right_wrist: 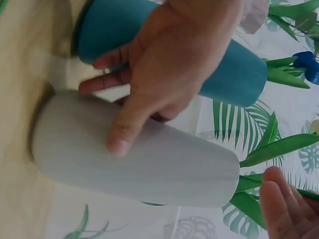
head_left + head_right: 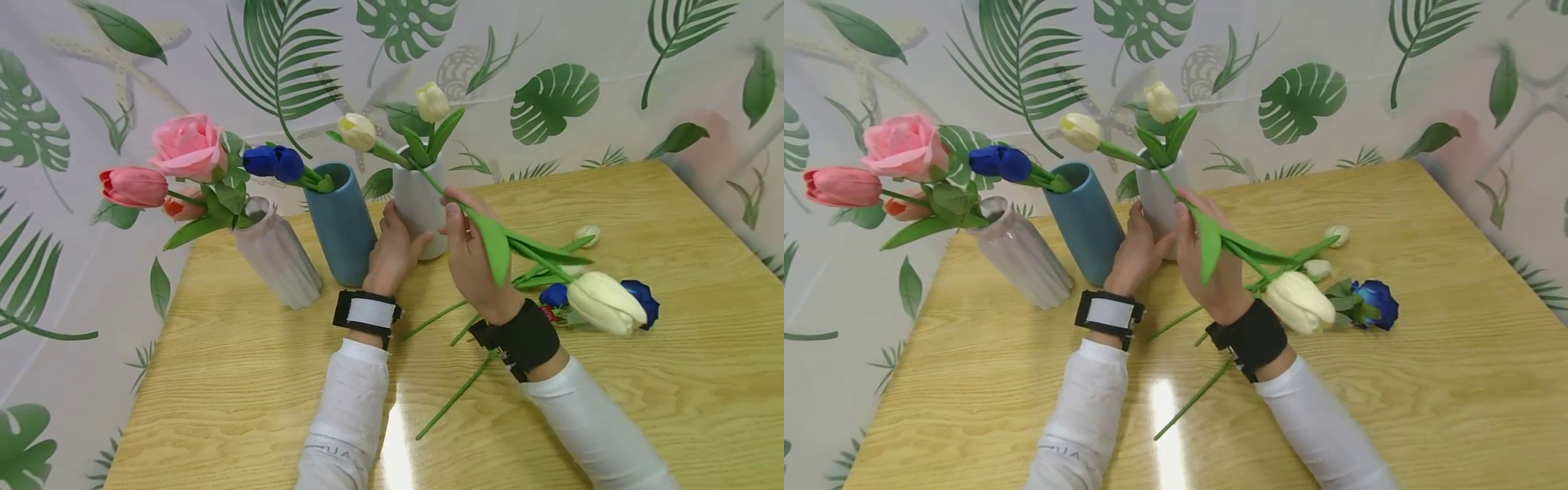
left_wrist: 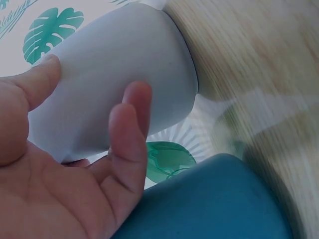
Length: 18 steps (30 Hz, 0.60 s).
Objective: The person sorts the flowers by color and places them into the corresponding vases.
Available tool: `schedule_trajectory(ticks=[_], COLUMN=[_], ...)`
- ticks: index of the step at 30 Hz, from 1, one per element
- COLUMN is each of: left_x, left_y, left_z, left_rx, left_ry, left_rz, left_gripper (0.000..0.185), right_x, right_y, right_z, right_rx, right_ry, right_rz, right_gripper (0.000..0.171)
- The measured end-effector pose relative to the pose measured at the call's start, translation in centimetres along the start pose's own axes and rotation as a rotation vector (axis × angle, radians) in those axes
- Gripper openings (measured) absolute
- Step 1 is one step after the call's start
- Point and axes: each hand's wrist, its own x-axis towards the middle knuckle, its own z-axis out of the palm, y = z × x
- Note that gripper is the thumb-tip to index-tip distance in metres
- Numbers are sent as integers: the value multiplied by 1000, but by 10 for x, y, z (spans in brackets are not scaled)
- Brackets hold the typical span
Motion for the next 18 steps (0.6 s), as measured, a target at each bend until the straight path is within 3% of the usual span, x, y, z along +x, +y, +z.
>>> schedule_trajectory(ticks=[8,14,18], left_x=[1,1,0], left_y=[0,1,-1], left_z=[1,2,2], left_rx=[-38,-35,-40], left_ry=[-17,-17,-12], left_rz=[-28,-30,-22], left_gripper=[87,87,86], right_x=[53,87,105], right_y=[-3,-8,-7], right_z=[6,14,24], right_rx=[-379,-485,-576], right_ry=[-24,-24,-112], right_rz=[-163,-199,-161], right_gripper=[31,34,37])
